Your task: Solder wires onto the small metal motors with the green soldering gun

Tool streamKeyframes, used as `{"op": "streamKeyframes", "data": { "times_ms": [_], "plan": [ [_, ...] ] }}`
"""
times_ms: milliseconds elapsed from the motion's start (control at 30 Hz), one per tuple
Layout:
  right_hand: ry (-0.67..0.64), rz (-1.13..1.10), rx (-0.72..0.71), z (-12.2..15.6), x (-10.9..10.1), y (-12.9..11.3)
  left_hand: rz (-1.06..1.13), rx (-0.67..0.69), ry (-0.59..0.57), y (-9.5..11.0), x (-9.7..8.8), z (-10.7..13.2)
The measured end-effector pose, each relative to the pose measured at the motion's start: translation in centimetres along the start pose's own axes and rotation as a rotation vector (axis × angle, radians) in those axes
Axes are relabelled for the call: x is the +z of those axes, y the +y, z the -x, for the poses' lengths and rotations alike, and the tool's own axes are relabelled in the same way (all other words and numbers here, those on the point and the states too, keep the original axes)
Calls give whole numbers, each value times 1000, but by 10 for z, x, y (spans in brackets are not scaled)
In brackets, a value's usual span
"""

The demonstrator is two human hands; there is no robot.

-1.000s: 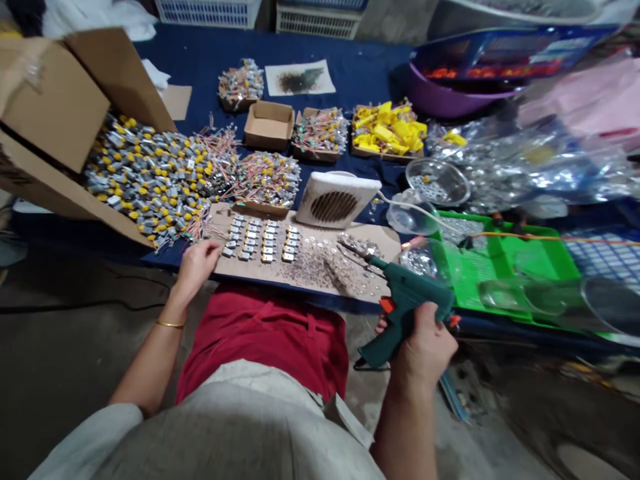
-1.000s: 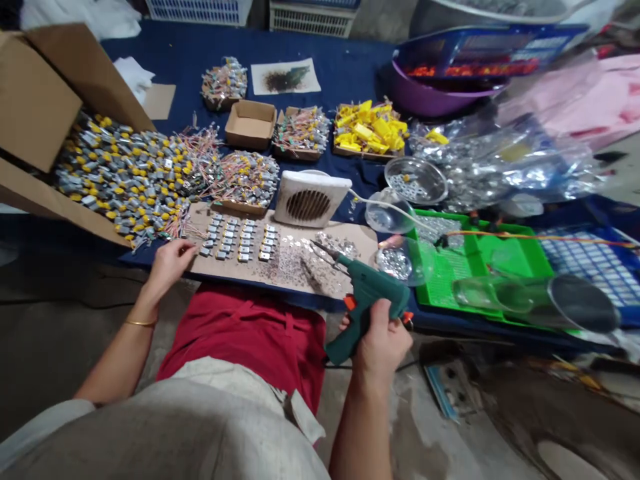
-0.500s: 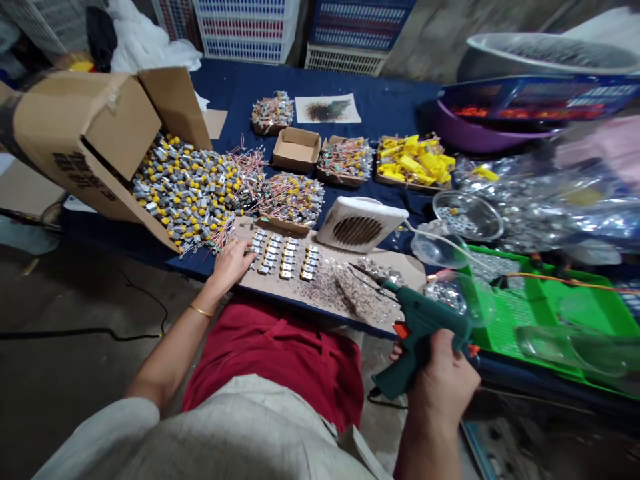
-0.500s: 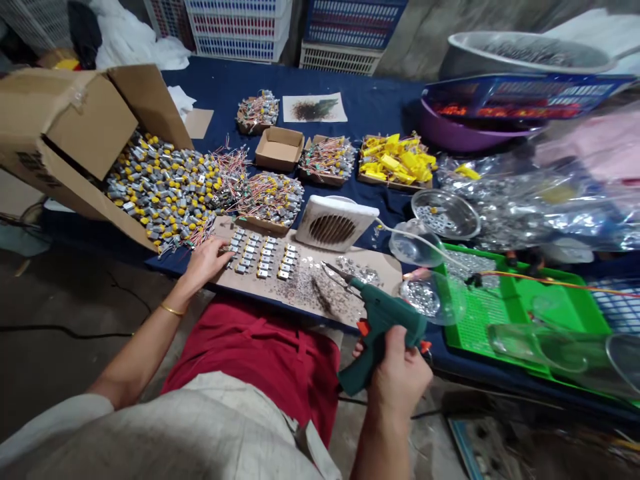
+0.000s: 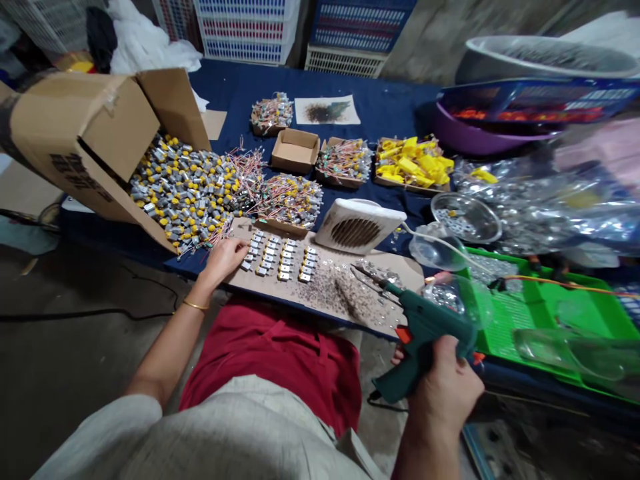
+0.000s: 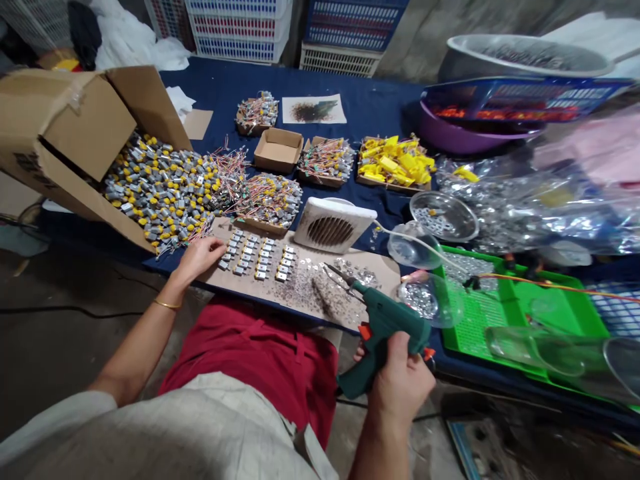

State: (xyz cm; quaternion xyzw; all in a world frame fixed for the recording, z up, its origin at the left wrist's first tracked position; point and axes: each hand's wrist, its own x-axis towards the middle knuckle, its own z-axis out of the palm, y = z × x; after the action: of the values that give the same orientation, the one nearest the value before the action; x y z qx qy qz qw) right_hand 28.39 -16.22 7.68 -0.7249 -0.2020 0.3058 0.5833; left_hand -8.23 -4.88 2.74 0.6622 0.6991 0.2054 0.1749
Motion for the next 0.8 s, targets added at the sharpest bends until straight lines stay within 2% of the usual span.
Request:
{"op": "streamKeyframes", "data": {
  "times_ms": [100, 167, 233, 300, 367, 433, 467, 533, 600, 700, 800],
  "plan": [
    [4, -8, 13, -1, -1, 1, -3, -31, 238, 3, -16, 11],
    [-3, -1, 23, -3, -2, 2, 141, -50, 411, 3, -30, 17],
    [-13, 6, 28, -6, -3, 4, 457, -135, 545, 1, -44, 19],
    [-21, 8, 32, -7, -4, 5, 851, -283, 561, 0, -54, 18],
    [-20, 0, 30, -7, -6, 5, 1154, -381, 469, 5, -53, 19],
    [-15, -16, 35, -6, -9, 4, 1297, -366, 301, 21, -39, 25],
    [-8, -22, 35, -5, -12, 4, 1312, -340, 144, 33, -26, 31],
    [12, -31, 32, -4, -19, 4, 1310, -377, -172, 62, 6, 45],
    [38, -36, 33, -3, -28, 5, 1345, -441, -386, 92, 41, 57],
    [70, -30, 53, 0, -43, 9, 1359, -520, -569, 121, 79, 65],
    [66, -15, 90, 1, -54, 16, 1262, -569, -671, 124, 92, 68]
  ]
}}
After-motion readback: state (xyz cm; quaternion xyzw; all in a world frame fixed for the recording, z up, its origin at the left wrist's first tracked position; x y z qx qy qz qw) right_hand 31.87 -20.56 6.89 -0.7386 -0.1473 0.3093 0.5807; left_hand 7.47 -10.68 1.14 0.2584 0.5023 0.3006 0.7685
